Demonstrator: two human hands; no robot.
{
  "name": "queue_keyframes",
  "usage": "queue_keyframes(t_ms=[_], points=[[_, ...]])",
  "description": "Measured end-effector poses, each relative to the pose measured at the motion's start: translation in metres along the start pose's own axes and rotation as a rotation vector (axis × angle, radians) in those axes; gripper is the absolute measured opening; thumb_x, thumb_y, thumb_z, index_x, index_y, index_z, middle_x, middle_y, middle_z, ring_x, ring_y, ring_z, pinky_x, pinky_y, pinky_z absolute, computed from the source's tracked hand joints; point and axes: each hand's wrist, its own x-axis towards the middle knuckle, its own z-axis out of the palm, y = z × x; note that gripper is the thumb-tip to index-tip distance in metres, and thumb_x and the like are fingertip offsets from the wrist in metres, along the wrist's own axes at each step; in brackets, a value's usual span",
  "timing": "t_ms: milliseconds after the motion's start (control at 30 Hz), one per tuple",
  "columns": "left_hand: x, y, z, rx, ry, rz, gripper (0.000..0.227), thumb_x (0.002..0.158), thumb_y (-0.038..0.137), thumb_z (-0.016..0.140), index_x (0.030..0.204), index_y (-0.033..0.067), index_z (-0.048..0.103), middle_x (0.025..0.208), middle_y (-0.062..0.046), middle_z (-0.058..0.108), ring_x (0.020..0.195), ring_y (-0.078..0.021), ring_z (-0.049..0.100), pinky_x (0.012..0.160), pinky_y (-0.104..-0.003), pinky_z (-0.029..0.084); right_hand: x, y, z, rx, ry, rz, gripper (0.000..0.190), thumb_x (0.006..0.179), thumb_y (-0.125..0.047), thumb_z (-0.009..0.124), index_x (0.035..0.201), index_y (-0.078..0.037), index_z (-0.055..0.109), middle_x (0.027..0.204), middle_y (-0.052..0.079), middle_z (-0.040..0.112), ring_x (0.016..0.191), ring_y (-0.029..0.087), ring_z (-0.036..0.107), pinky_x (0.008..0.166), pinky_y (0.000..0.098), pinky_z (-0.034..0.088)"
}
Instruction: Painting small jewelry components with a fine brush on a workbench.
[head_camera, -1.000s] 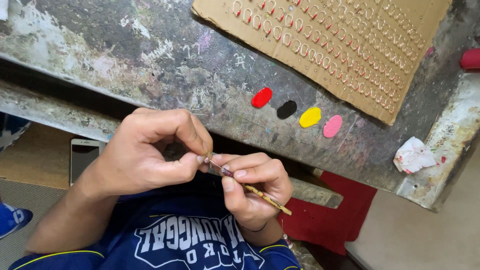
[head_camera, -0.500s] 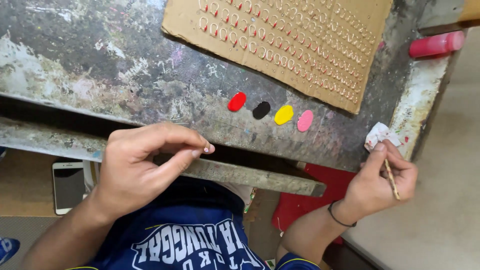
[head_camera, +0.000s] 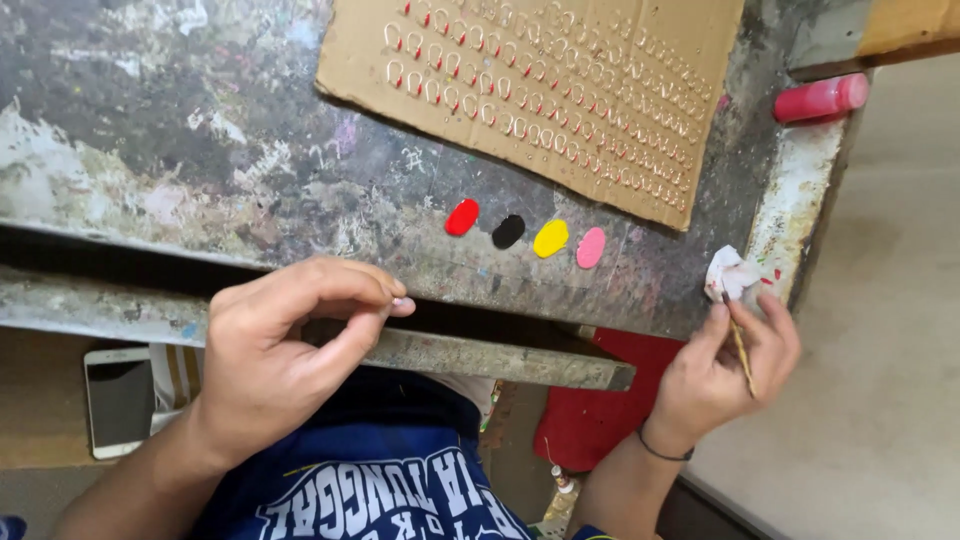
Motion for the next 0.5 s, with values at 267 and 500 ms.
queue_keyframes(t_ms=[267, 500], points=[[0.002, 0.001, 0.001, 0.018, 0.009, -0.016, 0.011, 0.089, -0.009, 0.067, 0.085, 0.0000, 0.070, 0.089, -0.012, 0.078, 0.085, -0.0186, 0.079, 0.080, -0.024, 0.063, -0.027, -0.110, 0.047, 0.686, 0.264, 0.247, 0.010, 0.094, -0.011, 0.068, 0.098, -0.004, 0.063, 0.084, 0.014, 0.064, 0.063, 0.018, 0.064, 0.056, 0.0243, 0.059], [0.002, 0.001, 0.002, -0.024, 0.004, -0.079, 0.008, 0.088, -0.010, 0.066, 0.087, -0.0023, 0.069, 0.090, -0.015, 0.078, 0.088, -0.0207, 0.081, 0.078, -0.024, 0.066, 0.023, -0.157, 0.047, 0.544, -0.039, 0.154, 0.007, 0.087, 0.005, 0.073, 0.092, 0.001, 0.070, 0.088, 0.016, 0.073, 0.083, 0.025, 0.074, 0.079, 0.0306, 0.061]])
